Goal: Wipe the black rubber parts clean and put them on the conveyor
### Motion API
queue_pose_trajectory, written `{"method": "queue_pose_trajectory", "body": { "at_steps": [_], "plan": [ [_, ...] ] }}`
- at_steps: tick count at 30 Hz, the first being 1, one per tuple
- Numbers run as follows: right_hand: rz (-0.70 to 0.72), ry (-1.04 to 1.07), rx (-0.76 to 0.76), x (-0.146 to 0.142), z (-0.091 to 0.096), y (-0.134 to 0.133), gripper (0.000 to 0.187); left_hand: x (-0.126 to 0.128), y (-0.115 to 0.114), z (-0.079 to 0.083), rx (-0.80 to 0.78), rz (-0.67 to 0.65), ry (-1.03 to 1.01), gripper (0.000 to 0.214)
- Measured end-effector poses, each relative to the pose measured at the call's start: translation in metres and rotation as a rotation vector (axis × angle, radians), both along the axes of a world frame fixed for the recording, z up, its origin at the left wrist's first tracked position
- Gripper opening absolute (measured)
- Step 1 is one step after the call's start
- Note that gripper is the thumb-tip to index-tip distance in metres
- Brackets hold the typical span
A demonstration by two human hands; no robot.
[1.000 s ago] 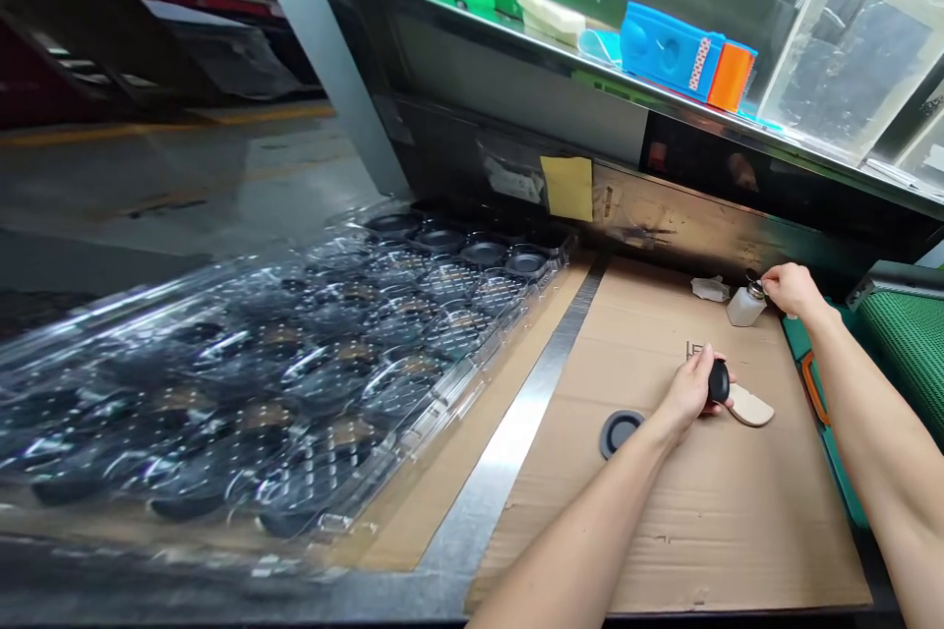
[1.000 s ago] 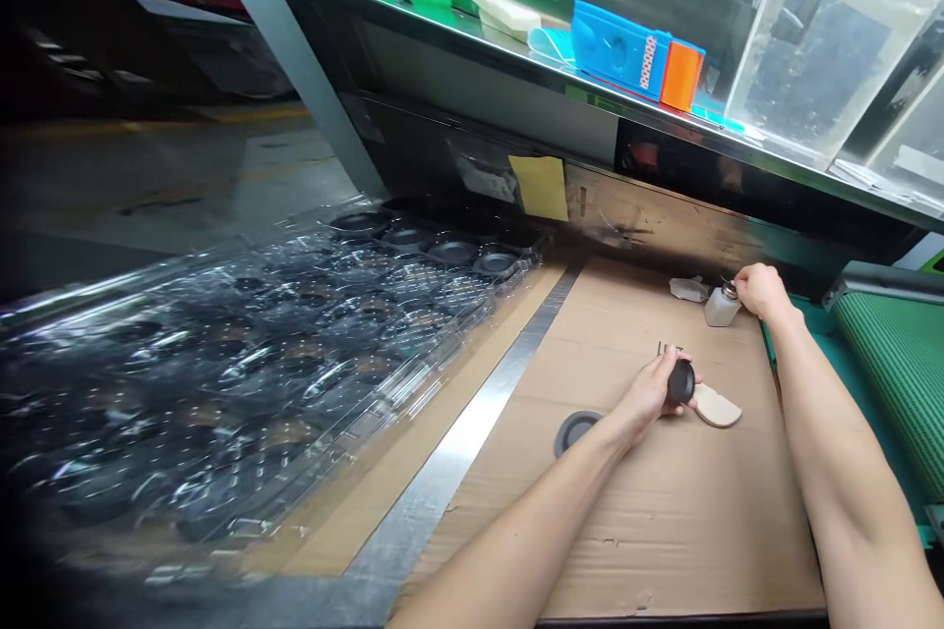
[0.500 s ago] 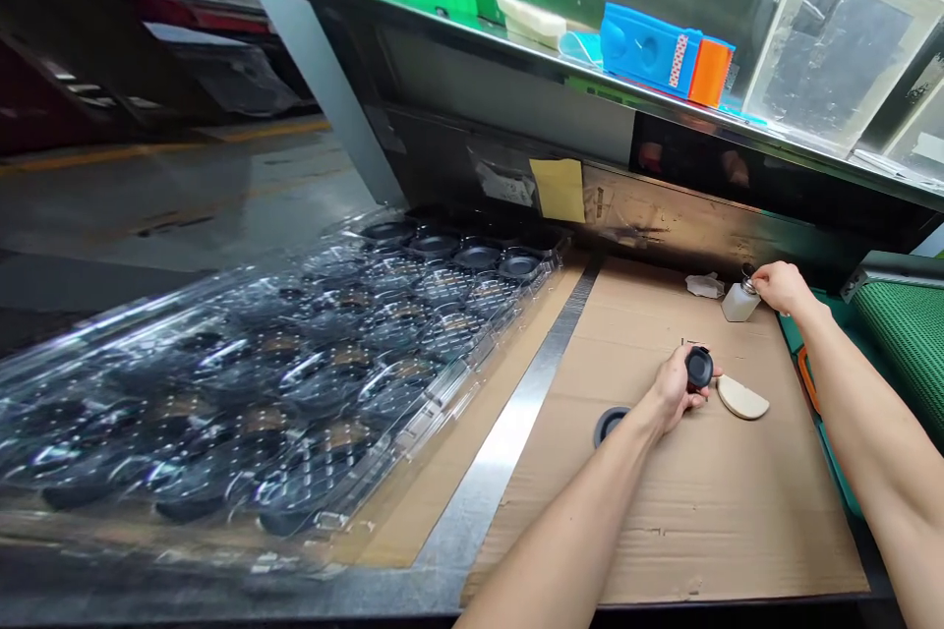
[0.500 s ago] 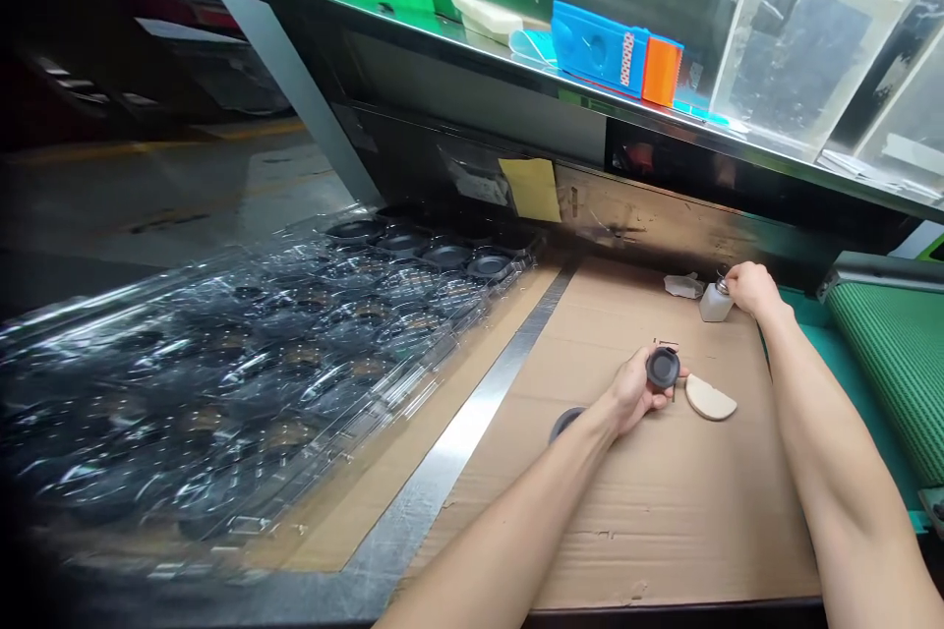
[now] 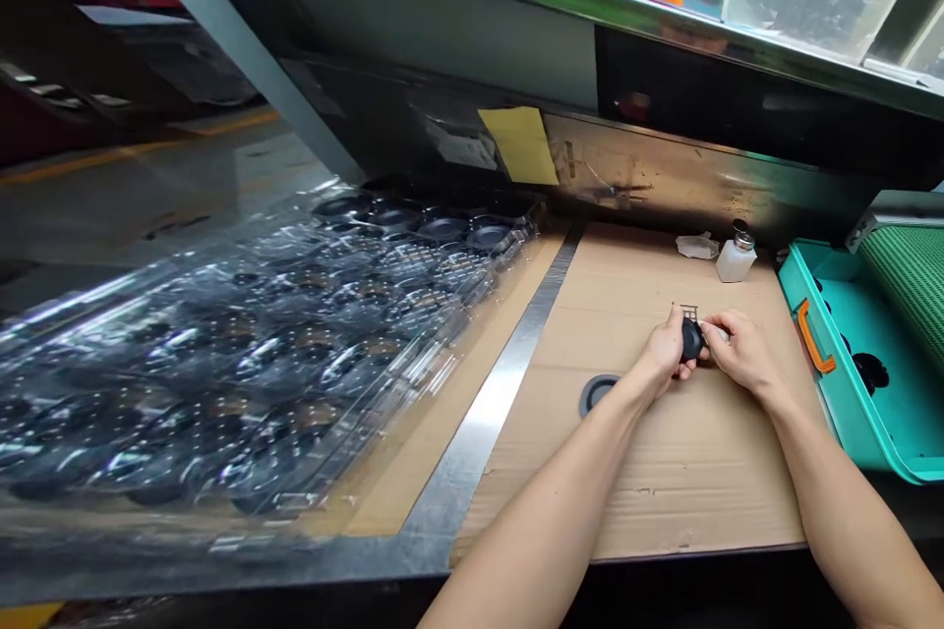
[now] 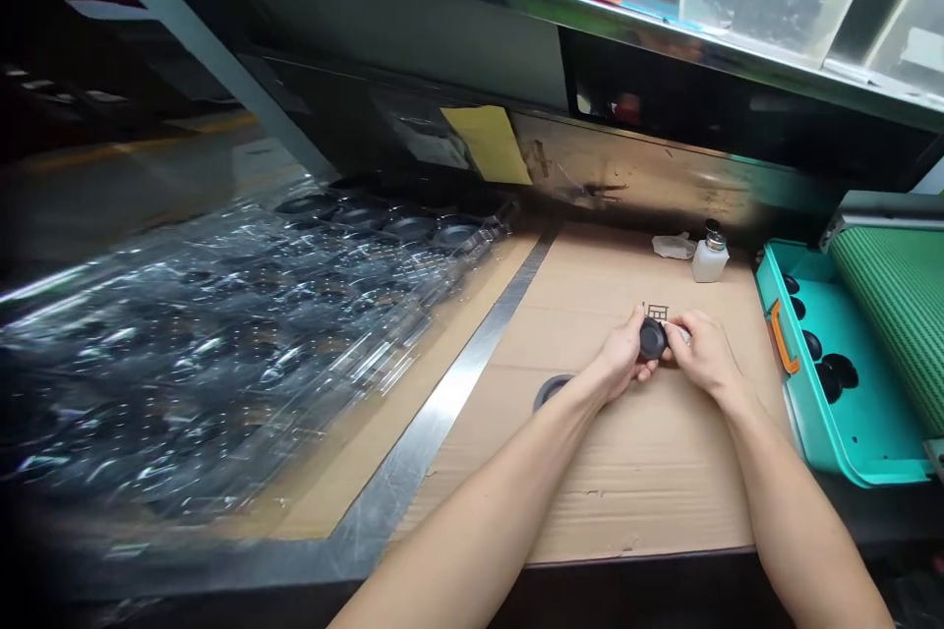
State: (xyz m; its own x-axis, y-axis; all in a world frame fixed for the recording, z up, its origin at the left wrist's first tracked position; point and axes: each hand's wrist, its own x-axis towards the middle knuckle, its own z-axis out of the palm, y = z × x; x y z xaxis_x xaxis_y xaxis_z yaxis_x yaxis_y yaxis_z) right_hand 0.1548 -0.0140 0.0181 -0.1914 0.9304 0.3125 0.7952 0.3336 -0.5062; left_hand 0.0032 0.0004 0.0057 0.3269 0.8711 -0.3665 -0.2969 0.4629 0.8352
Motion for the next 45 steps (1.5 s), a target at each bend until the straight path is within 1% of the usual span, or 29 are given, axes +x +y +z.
{"method": "queue_pose_trajectory", "body": {
  "at_steps": [3,9,13,16,20,24,27,29,32,36,40,42,45],
  "plan": [
    [0.001,-0.04,-0.001,0.002,-0.002,0.003,0.02,0.003,-0.001,-0.006,0.098,-0.006,0.105,0.063],
    [-0.046,-0.238,-0.045,0.0,-0.002,-0.003,0.018,0.006,-0.006,-0.015,0.237,0.001,0.318,0.068],
    [-0.062,-0.301,-0.028,-0.005,0.001,-0.004,0.019,0.007,-0.01,-0.013,0.281,0.01,0.387,0.061],
    [-0.054,-0.32,-0.053,-0.005,0.006,-0.004,0.016,0.007,-0.014,-0.009,0.294,-0.02,0.441,0.061],
    [-0.032,-0.33,-0.119,-0.002,0.012,-0.004,0.016,0.008,-0.017,-0.005,0.341,-0.035,0.466,0.06],
    [-0.023,-0.293,-0.072,-0.001,0.014,-0.004,0.017,0.008,-0.02,-0.004,0.383,-0.039,0.479,0.061],
    [-0.015,-0.289,-0.1,0.0,0.014,-0.004,0.017,0.008,-0.021,-0.004,0.429,-0.037,0.496,0.058],
    [-0.012,-0.296,-0.104,0.001,0.014,-0.005,0.017,0.008,-0.021,-0.004,0.423,-0.027,0.484,0.056],
    [-0.015,-0.281,-0.059,0.0,0.013,-0.007,0.016,0.008,-0.021,-0.006,0.417,-0.023,0.458,0.057],
    [-0.022,-0.299,-0.09,-0.001,0.013,-0.008,0.016,0.008,-0.022,-0.007,0.463,-0.034,0.498,0.058],
    [-0.04,-0.276,-0.066,-0.002,0.011,-0.008,0.015,0.008,-0.022,-0.007,0.482,-0.037,0.514,0.057],
    [-0.046,-0.276,-0.084,-0.002,0.01,-0.007,0.014,0.008,-0.021,-0.007,0.5,-0.036,0.534,0.057],
    [-0.054,-0.26,-0.08,-0.002,0.009,-0.006,0.015,0.007,-0.021,-0.008,0.475,-0.031,0.537,0.057]
  ]
}}
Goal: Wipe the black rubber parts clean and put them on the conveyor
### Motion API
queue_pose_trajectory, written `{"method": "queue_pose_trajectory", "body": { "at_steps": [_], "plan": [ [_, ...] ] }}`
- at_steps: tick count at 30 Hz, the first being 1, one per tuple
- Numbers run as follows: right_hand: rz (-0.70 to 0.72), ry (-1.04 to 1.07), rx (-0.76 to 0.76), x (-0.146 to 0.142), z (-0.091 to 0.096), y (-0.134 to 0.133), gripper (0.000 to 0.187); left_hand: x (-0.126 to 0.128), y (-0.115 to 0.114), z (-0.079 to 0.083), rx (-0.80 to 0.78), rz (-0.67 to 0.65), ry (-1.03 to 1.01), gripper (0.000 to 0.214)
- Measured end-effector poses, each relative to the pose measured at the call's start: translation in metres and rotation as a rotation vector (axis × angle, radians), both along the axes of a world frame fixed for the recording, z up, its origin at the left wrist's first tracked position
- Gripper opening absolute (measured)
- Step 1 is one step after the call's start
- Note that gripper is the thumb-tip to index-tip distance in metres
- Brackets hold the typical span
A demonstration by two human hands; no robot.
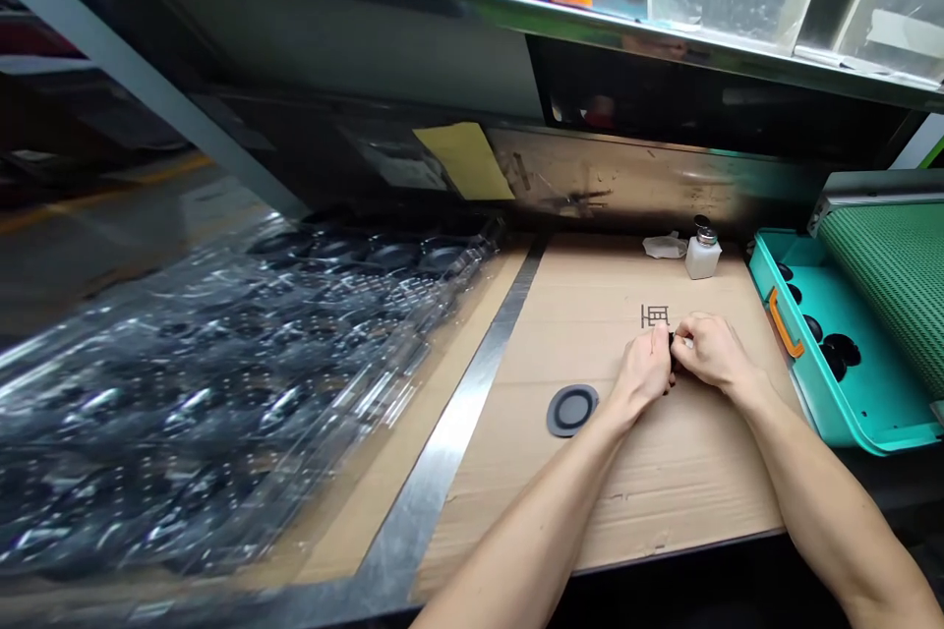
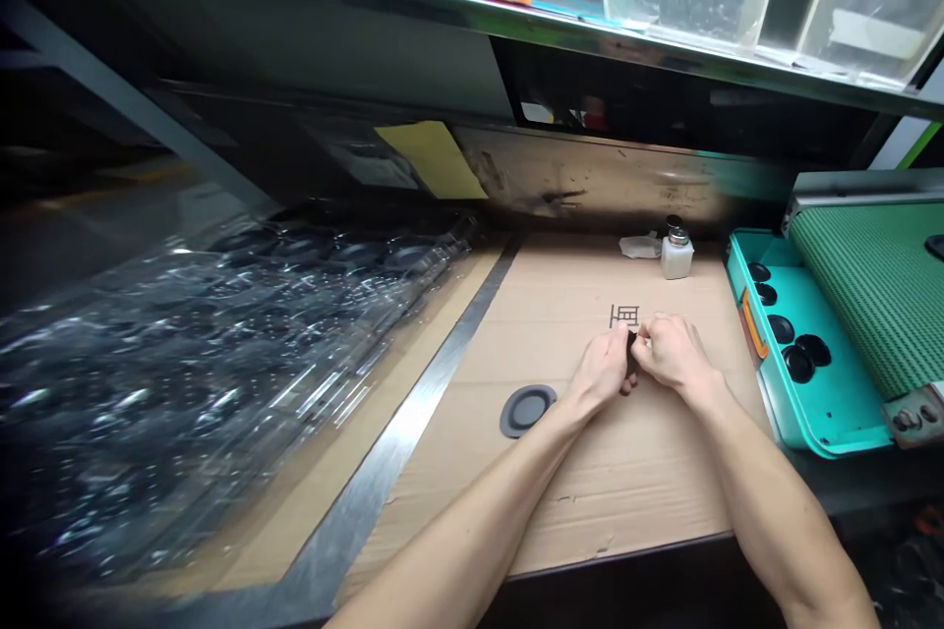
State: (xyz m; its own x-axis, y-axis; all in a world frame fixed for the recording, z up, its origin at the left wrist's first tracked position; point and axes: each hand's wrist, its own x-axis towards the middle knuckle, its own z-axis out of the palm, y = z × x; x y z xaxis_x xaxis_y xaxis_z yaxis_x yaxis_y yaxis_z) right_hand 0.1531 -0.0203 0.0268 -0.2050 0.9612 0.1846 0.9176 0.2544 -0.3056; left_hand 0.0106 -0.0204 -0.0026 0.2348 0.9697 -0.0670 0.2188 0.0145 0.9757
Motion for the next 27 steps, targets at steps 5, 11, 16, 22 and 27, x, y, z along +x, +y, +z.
{"method": "queue_pose_trajectory", "body": {
  "at_steps": [5,11,16,22,27],
  "plan": [
    [-0.039,-0.006,-0.011,-0.004,0.003,-0.002,0.016,0.0,0.001,-0.002,-0.02,-0.012,-0.029,0.061],
    [-0.186,0.116,0.17,0.019,0.004,0.003,0.023,-0.002,0.012,0.011,-0.487,0.085,-0.507,0.064],
    [-0.464,-0.116,0.049,0.049,0.001,0.013,0.026,-0.012,0.02,0.025,-0.791,0.094,-0.823,0.055],
    [-0.41,-0.232,0.118,0.045,0.008,0.004,0.035,-0.014,0.02,0.024,-0.771,0.115,-0.86,0.054],
    [0.01,-0.15,-0.078,0.035,0.017,-0.007,0.03,-0.015,0.02,0.017,-0.508,0.099,-0.815,0.045]
  ]
}}
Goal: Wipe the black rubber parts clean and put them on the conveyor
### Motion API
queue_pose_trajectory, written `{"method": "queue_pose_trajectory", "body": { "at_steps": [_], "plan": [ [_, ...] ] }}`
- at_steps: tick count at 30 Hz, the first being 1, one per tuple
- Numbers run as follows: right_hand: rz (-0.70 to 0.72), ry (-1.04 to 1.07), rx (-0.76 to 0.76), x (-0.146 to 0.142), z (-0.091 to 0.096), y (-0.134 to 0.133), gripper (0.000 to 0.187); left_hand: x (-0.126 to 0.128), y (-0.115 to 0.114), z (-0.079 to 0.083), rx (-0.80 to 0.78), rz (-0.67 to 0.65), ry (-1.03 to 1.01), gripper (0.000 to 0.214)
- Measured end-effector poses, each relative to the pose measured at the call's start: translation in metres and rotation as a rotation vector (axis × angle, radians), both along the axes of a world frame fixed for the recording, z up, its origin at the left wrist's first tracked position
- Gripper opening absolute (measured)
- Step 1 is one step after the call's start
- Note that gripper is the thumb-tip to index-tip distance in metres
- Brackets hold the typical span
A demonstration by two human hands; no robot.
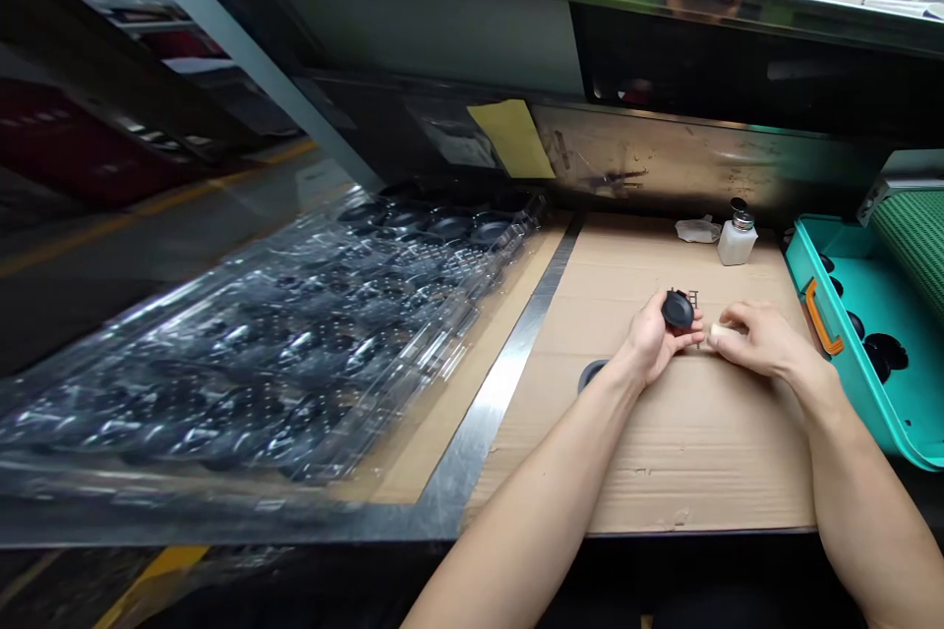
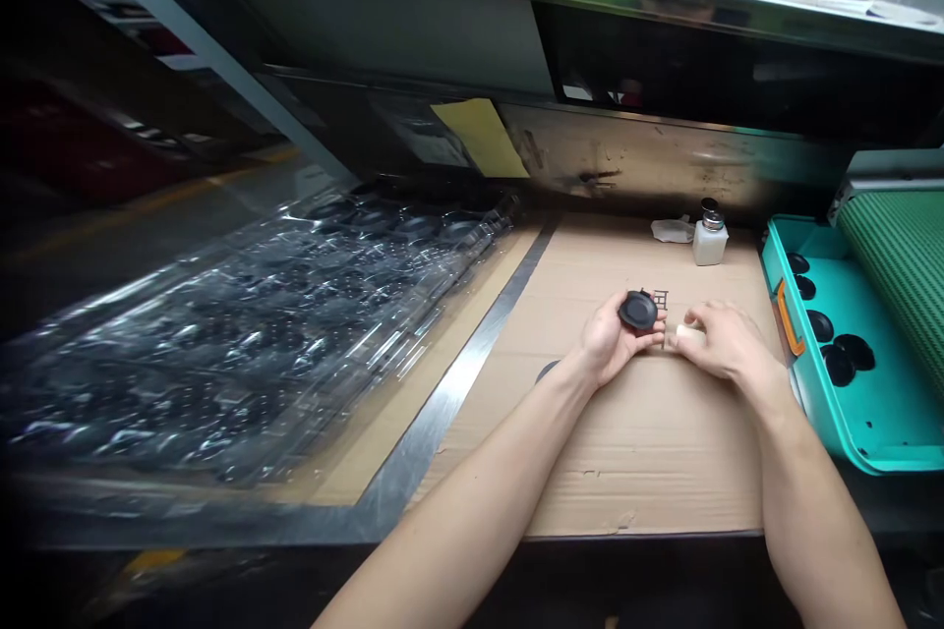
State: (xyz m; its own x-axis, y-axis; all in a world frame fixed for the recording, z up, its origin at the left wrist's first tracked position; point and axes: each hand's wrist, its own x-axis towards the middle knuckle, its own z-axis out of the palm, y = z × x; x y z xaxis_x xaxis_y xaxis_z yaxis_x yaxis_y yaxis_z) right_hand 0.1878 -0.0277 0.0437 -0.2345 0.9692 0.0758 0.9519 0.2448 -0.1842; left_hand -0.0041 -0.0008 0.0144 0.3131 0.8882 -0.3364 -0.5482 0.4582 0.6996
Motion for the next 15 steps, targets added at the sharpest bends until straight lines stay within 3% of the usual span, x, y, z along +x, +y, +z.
{"method": "queue_pose_trajectory", "body": {
  "at_steps": [3,5,7,10,15],
  "plan": [
    [0.04,-0.035,-0.077,-0.004,-0.003,-0.001,0.035,-0.002,0.001,-0.01,0.39,0.16,0.353,0.051],
    [-0.018,-0.069,-0.016,-0.007,-0.008,0.002,0.03,-0.003,0.001,-0.016,0.66,0.278,0.641,0.073],
    [-0.067,-0.095,0.064,-0.011,-0.015,0.005,0.026,-0.003,0.001,-0.02,0.835,0.369,0.818,0.089],
    [-0.069,-0.106,0.122,-0.022,-0.024,0.006,0.025,-0.002,-0.002,-0.018,0.901,0.4,0.863,0.095],
    [-0.028,-0.129,0.126,-0.038,-0.029,0.001,0.026,-0.001,-0.013,-0.006,0.746,0.284,0.797,0.087]
  ]
}}
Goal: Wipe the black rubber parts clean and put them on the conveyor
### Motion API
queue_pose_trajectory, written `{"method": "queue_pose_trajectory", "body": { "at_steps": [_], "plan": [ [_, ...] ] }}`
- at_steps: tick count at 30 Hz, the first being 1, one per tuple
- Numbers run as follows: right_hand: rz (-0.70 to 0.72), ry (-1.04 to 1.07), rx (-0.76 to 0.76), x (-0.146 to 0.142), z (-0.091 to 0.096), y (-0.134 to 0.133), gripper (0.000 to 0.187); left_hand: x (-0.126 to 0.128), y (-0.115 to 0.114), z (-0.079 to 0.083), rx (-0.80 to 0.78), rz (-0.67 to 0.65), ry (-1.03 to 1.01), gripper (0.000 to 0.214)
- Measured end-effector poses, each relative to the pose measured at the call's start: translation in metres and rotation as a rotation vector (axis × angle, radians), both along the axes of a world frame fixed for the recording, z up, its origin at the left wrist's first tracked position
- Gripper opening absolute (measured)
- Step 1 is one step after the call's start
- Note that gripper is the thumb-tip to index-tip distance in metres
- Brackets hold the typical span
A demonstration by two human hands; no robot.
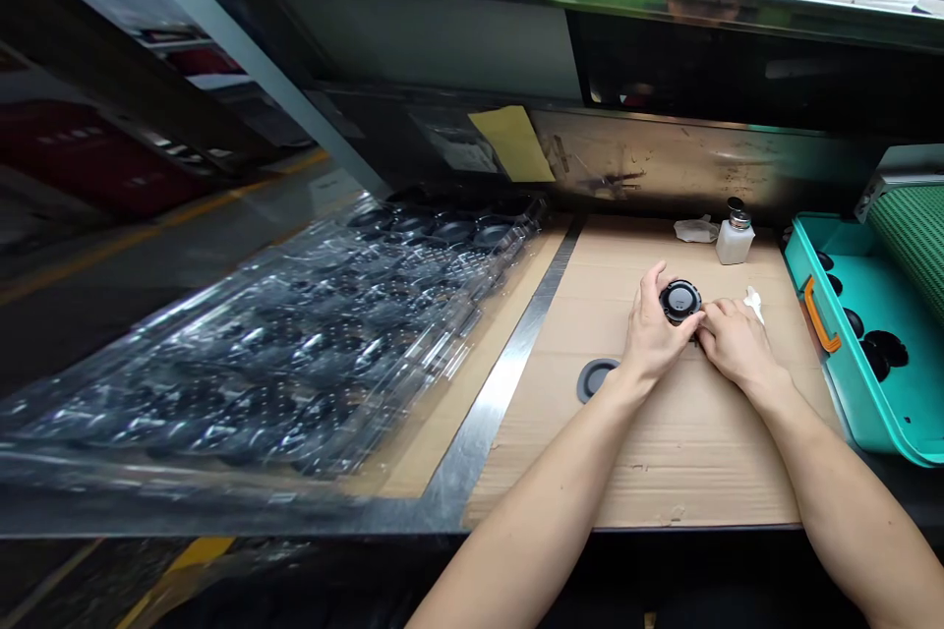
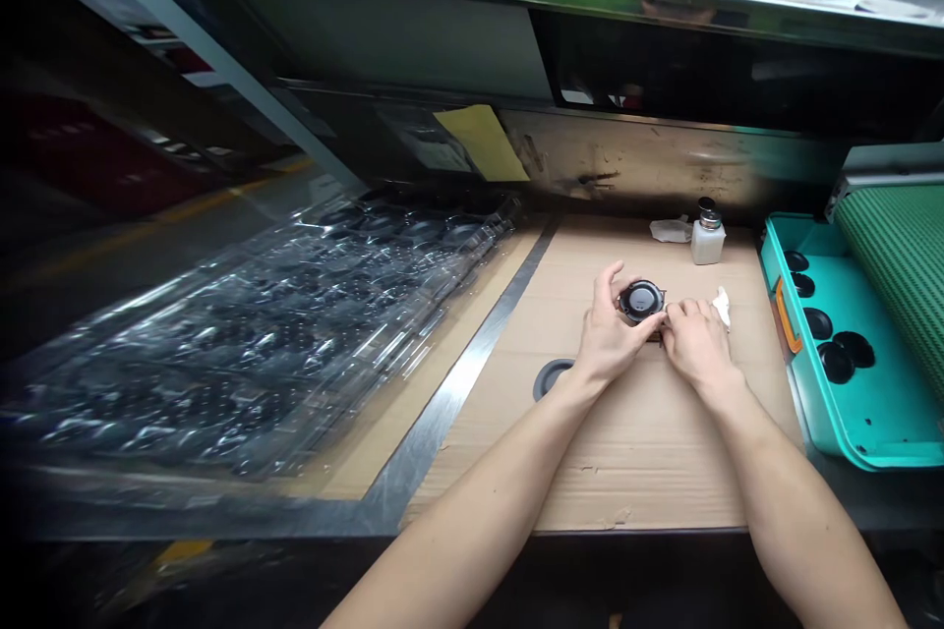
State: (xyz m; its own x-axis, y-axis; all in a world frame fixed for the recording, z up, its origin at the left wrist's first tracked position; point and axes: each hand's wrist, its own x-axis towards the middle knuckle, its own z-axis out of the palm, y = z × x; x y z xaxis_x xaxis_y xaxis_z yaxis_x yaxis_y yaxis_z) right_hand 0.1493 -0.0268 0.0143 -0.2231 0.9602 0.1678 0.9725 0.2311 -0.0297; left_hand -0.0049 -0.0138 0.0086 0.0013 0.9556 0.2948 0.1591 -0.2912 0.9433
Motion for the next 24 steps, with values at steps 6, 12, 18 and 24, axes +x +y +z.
{"method": "queue_pose_trajectory", "body": {
  "at_steps": [6,12,18,24],
  "plan": [
    [-0.22,-0.076,0.042,0.006,0.004,-0.002,0.031,-0.012,0.016,-0.005,-0.011,0.046,0.183,0.03],
    [-0.194,-0.019,0.097,0.005,0.008,-0.004,0.033,-0.058,0.1,-0.001,-0.18,0.247,0.791,0.061],
    [-0.14,0.031,-0.006,-0.003,-0.001,-0.003,0.028,-0.082,0.111,0.018,-0.169,0.305,1.01,0.067],
    [-0.187,0.086,-0.016,0.006,-0.007,0.003,0.028,-0.091,-0.009,-0.012,-0.009,0.13,1.205,0.065]
  ]
}}
